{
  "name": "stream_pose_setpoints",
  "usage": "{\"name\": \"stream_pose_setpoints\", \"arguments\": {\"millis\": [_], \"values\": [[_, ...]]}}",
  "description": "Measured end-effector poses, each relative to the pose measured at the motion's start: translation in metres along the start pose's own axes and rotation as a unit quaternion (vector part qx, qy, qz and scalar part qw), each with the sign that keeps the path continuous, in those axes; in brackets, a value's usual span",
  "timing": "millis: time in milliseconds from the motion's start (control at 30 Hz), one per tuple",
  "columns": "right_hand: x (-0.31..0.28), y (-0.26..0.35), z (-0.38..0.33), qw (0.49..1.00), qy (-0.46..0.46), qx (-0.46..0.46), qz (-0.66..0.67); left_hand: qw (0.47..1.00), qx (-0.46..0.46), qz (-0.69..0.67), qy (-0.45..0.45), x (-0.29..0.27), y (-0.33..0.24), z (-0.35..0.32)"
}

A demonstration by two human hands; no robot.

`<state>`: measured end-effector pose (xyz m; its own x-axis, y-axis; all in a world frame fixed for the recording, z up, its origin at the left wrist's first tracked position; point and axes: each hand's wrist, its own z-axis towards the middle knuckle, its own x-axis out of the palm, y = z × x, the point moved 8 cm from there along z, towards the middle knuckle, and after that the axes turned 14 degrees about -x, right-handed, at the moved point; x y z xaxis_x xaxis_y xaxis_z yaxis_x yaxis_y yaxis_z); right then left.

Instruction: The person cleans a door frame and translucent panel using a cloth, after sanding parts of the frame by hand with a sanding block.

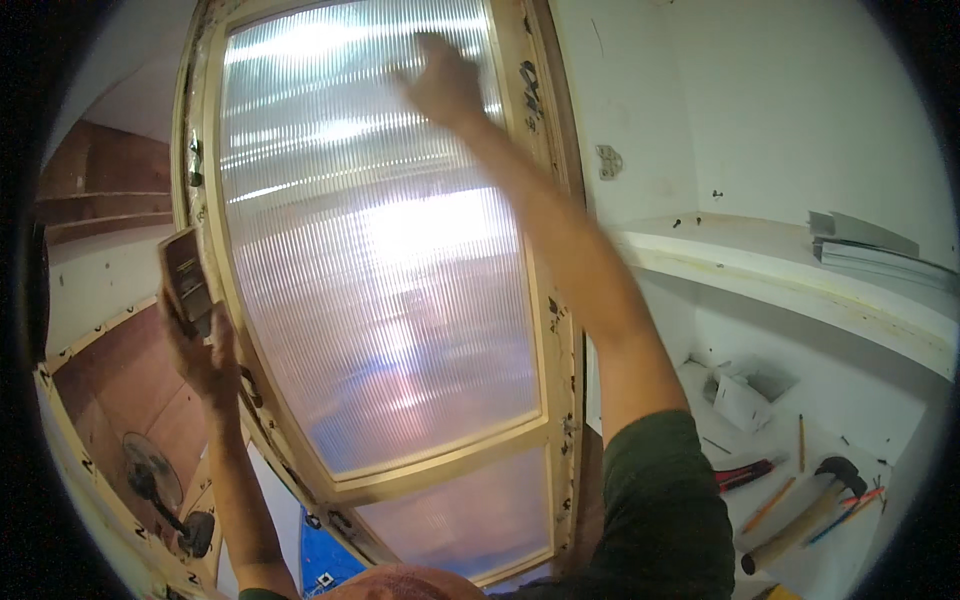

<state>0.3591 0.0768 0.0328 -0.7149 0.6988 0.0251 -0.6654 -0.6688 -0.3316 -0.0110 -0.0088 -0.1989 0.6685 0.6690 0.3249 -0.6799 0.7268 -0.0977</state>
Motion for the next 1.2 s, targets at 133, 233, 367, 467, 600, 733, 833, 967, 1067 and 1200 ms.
{"name": "stream_pose_setpoints", "arguments": {"millis": [133, 233, 367, 467, 600, 733, 833, 967, 1067, 1200], "values": [[-0.048, -0.106, 0.068, 0.949, 0.045, 0.102, -0.294, 0.979, -0.114, -0.170, 0.007, -0.018, 0.064, 0.001], [-0.041, -0.111, 0.076, 0.932, 0.153, 0.108, -0.310, 0.945, -0.178, -0.270, 0.042, -0.017, 0.076, 0.001], [-0.048, -0.126, 0.094, 0.933, 0.130, 0.112, -0.317, 0.944, -0.193, -0.261, 0.054, -0.013, 0.082, -0.001], [-0.054, -0.137, 0.098, 0.928, 0.115, 0.076, -0.346, 0.929, -0.207, -0.304, 0.051, -0.010, 0.086, -0.001], [-0.052, -0.125, 0.095, 0.936, 0.134, 0.063, -0.320, 0.931, -0.193, -0.308, 0.036, -0.016, 0.084, 0.002], [-0.049, -0.123, 0.090, 0.930, 0.109, 0.070, -0.344, 0.928, -0.202, -0.309, 0.054, -0.019, 0.085, 0.001], [-0.054, -0.155, 0.098, 0.921, 0.066, 0.045, -0.381, 0.905, -0.210, -0.366, 0.056, -0.007, 0.087, 0.002], [-0.044, -0.149, 0.098, 0.928, 0.044, 0.021, -0.369, 0.907, -0.205, -0.362, 0.067, -0.017, 0.092, -0.001], [-0.048, -0.114, 0.081, 0.940, 0.080, 0.056, -0.327, 0.906, -0.202, -0.365, 0.066, -0.017, 0.096, -0.003], [-0.052, -0.122, 0.073, 0.955, 0.078, 0.045, -0.283, 0.894, -0.207, -0.389, 0.076, -0.014, 0.103, -0.004]]}}
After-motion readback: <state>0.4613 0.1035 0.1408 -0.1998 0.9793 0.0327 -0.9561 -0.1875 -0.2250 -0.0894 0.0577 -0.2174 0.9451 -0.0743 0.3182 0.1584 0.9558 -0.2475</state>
